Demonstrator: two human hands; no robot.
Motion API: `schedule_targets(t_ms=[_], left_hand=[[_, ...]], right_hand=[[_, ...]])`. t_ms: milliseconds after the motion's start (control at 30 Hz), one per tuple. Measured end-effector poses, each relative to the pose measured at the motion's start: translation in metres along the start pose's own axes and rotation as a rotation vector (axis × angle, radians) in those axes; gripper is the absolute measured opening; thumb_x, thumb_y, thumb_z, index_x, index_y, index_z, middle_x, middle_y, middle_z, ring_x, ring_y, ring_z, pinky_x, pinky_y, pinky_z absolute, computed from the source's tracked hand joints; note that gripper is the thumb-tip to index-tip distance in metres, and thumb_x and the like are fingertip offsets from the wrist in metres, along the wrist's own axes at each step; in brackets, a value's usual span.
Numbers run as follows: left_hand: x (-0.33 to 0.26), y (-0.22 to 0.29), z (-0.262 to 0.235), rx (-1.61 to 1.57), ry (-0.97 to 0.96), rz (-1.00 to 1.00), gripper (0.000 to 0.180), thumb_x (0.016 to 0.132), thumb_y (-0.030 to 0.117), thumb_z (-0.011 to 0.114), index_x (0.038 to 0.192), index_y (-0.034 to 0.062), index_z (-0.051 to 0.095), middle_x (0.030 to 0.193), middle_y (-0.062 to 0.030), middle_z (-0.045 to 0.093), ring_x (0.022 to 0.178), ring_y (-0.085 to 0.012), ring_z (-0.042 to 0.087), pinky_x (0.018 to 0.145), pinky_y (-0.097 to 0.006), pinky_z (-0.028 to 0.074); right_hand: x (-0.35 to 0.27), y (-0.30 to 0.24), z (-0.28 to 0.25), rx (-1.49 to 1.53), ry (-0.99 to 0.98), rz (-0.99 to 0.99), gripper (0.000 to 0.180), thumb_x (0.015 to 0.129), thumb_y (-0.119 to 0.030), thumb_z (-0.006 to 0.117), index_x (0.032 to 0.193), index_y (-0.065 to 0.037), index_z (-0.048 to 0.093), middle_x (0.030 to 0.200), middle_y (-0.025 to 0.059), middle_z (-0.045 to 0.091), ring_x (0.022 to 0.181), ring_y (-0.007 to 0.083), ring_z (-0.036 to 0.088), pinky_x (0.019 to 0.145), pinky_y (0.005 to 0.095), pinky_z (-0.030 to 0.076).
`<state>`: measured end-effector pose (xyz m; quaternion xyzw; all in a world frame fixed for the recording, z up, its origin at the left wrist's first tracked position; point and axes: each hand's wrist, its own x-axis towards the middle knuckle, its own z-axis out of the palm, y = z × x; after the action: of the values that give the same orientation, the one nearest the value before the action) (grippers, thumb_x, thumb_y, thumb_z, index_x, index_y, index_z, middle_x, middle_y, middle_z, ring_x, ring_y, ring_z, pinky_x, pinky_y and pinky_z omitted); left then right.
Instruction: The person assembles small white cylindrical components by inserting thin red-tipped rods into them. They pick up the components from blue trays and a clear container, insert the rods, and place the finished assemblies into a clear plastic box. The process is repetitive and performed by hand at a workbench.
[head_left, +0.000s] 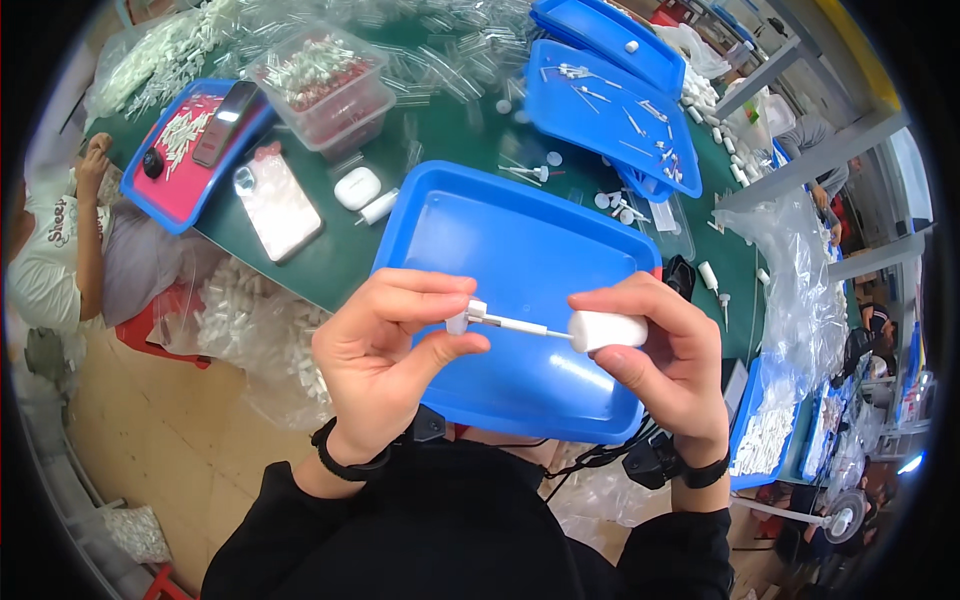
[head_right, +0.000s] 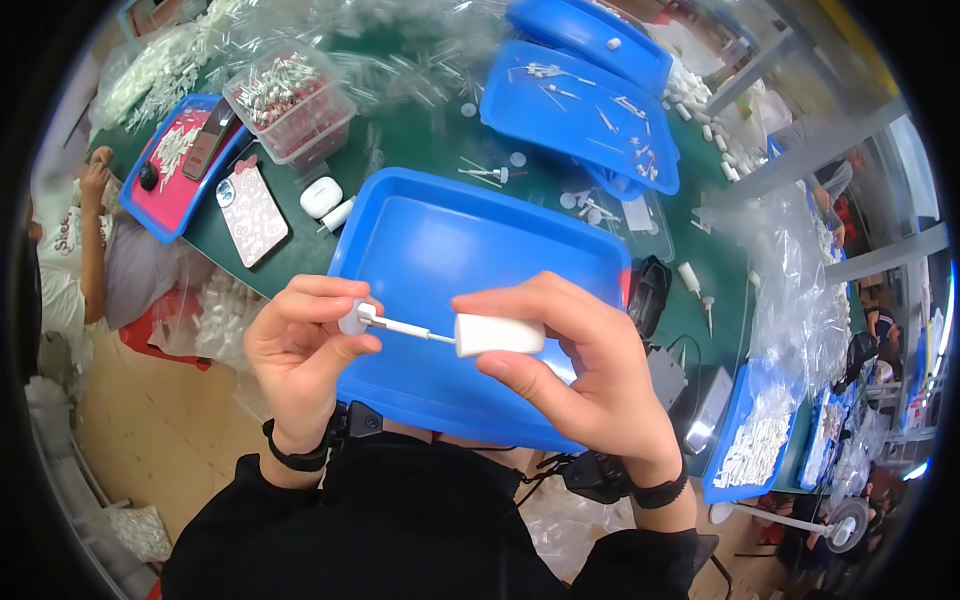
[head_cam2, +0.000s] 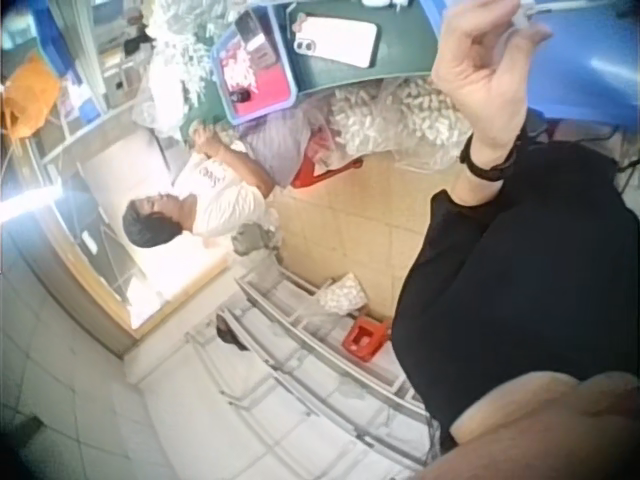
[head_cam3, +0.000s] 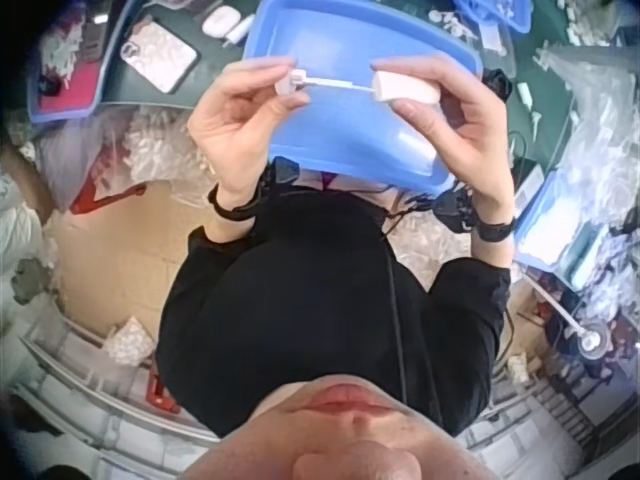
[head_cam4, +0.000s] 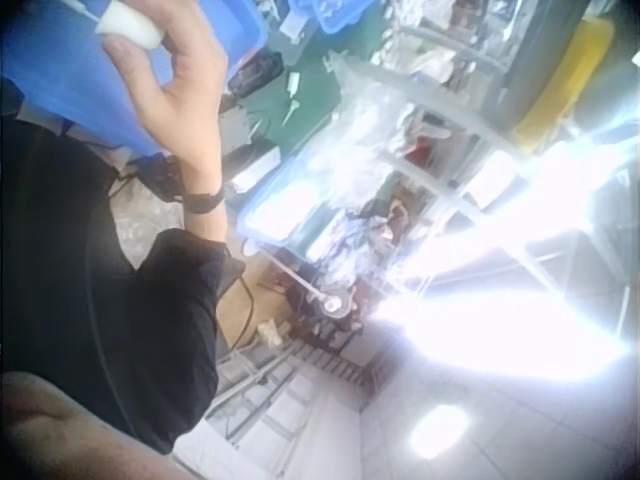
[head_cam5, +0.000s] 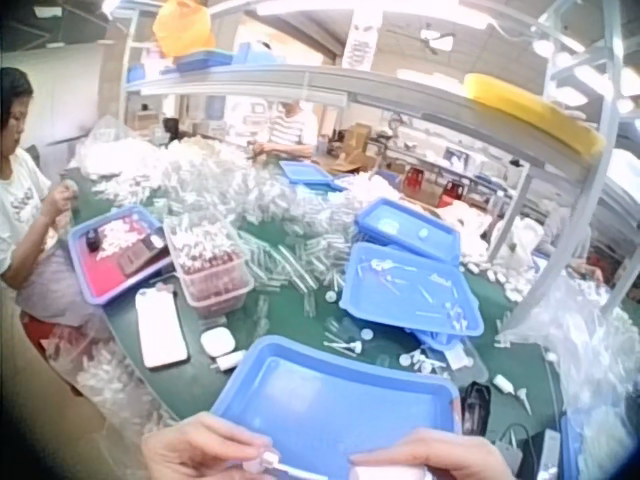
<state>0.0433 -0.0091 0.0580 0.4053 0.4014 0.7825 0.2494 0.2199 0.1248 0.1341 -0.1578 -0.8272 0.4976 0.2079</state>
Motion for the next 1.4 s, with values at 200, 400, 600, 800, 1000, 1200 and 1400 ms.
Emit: schedule_targets(t_ms=[200,400,600,800,1000,1200,1400], left_hand=[[-0.004,0.005,0.008,0.287,-0.058,0.193,0.026,0.073,-0.019,0.067,0.091,-0.002,0.062,0.101,-0.0174,0.061,0.09,-0.027,0.066,0.068,-0.032,0.061],[-0.008,0.007,0.01,0.534,-0.173,0.441,0.026,0.069,-0.02,0.069,0.086,-0.0005,0.063,0.096,-0.0168,0.062,0.086,-0.0277,0.068,0.065,-0.032,0.061],[-0.013,0.01,0.013,0.284,-0.183,0.085,0.023,0.071,-0.017,0.07,0.085,-0.0017,0.063,0.104,-0.0206,0.06,0.093,-0.0282,0.067,0.069,-0.031,0.06],[-0.018,0.007,0.012,0.212,-0.221,0.055,0.02,0.072,-0.015,0.071,0.084,-0.0002,0.064,0.098,-0.0171,0.062,0.09,-0.029,0.068,0.07,-0.033,0.061],[-0.019,0.002,0.01,0.363,-0.202,0.145,0.022,0.071,-0.014,0.073,0.084,0.0002,0.065,0.092,-0.0154,0.066,0.085,-0.0283,0.07,0.072,-0.034,0.061],[-0.019,-0.004,0.009,0.281,-0.187,0.115,0.021,0.07,-0.011,0.075,0.085,-0.0002,0.066,0.089,-0.0154,0.068,0.082,-0.0265,0.07,0.07,-0.032,0.059],[-0.016,-0.007,-0.001,0.348,-0.2,0.076,0.021,0.068,-0.007,0.077,0.086,0.0014,0.069,0.089,-0.0129,0.07,0.083,-0.022,0.07,0.072,-0.028,0.057]], right_hand=[[-0.02,-0.002,0.005,0.143,0.033,0.115,0.028,0.083,-0.003,0.067,0.111,0.001,0.066,0.095,0.0107,0.066,0.086,0.0152,0.062,0.074,0.0261,0.048],[-0.03,-0.001,0.012,0.236,0.029,0.247,0.026,0.087,-0.004,0.065,0.112,0.002,0.061,0.092,0.0096,0.069,0.084,0.0128,0.065,0.073,0.0248,0.049],[-0.036,0.008,0.024,-0.025,0.27,0.068,0.024,0.082,-0.005,0.073,0.101,0.0,0.059,0.086,0.0078,0.069,0.08,0.0145,0.067,0.071,0.0245,0.051],[-0.046,0.011,0.031,0.16,0.252,0.076,0.028,0.08,-0.009,0.076,0.103,0.001,0.063,0.09,0.008,0.07,0.079,0.016,0.069,0.074,0.0267,0.054],[-0.045,0.013,0.026,-0.064,0.137,0.085,0.034,0.079,-0.012,0.077,0.109,-0.001,0.064,0.092,0.0089,0.071,0.078,0.0162,0.071,0.07,0.0252,0.055],[-0.034,0.012,0.027,-0.125,0.084,-0.03,0.03,0.076,-0.007,0.077,0.105,-0.002,0.069,0.093,0.0096,0.072,0.077,0.019,0.071,0.07,0.0262,0.056],[-0.017,0.018,0.028,-0.141,0.005,-0.023,0.028,0.076,-0.008,0.077,0.103,-0.003,0.071,0.089,0.0105,0.072,0.076,0.018,0.071,0.07,0.027,0.056]])
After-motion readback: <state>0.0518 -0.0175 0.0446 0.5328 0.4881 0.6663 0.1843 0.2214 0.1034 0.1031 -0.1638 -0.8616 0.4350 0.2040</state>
